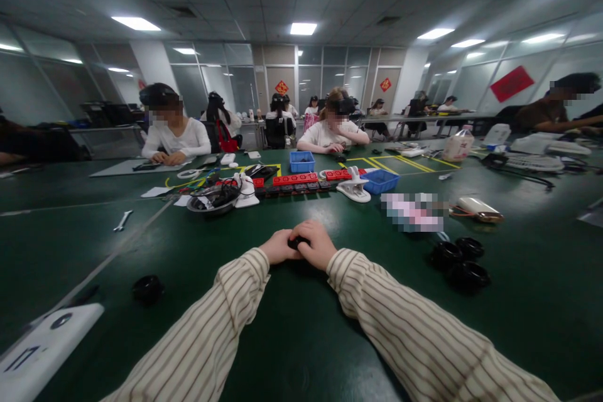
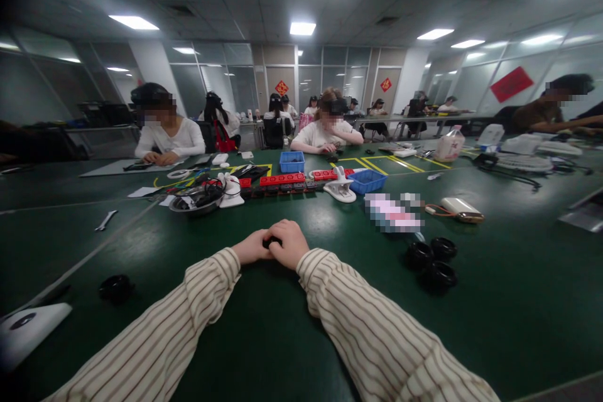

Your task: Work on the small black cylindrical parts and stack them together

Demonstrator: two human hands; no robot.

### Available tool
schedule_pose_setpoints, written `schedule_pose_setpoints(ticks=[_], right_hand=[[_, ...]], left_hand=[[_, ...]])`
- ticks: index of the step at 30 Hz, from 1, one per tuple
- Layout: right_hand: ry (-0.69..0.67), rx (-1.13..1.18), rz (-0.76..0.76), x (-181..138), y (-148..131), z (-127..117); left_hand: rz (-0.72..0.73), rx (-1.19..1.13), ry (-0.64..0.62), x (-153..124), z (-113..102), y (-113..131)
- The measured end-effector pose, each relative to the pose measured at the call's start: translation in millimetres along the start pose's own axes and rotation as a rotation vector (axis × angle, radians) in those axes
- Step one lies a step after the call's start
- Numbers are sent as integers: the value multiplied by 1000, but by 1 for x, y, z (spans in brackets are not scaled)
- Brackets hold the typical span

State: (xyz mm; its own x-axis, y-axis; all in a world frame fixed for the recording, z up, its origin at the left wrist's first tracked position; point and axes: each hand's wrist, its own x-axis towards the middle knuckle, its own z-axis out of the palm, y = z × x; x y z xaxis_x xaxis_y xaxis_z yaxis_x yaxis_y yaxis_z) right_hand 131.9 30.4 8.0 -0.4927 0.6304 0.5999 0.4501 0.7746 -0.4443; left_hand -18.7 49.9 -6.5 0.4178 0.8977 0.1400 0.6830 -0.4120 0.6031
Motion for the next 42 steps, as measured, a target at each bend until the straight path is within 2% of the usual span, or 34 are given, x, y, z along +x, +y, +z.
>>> schedule_pose_setpoints(ticks=[6,13,18,23,30,33,37,42], right_hand=[[24,-25,-21,-3,-10,0],[153,-106,155,-6,-6,-1],[137,-138,225,-5,2,3],[84,-155,149,-4,-1,2],[-34,-133,-77,-4,-9,4],[-65,-120,-122,-4,-11,6],[3,-131,-55,-5,-12,4],[93,-198,100,-4,-7,1]], left_hand=[[90,11,6,-2,1,-1],[29,113,163,-14,0,6],[2,171,204,-22,2,15],[9,159,195,-22,4,16],[95,0,57,-15,0,6],[118,-36,9,-12,1,0],[99,-20,38,-14,4,0],[19,86,168,-19,10,15]])
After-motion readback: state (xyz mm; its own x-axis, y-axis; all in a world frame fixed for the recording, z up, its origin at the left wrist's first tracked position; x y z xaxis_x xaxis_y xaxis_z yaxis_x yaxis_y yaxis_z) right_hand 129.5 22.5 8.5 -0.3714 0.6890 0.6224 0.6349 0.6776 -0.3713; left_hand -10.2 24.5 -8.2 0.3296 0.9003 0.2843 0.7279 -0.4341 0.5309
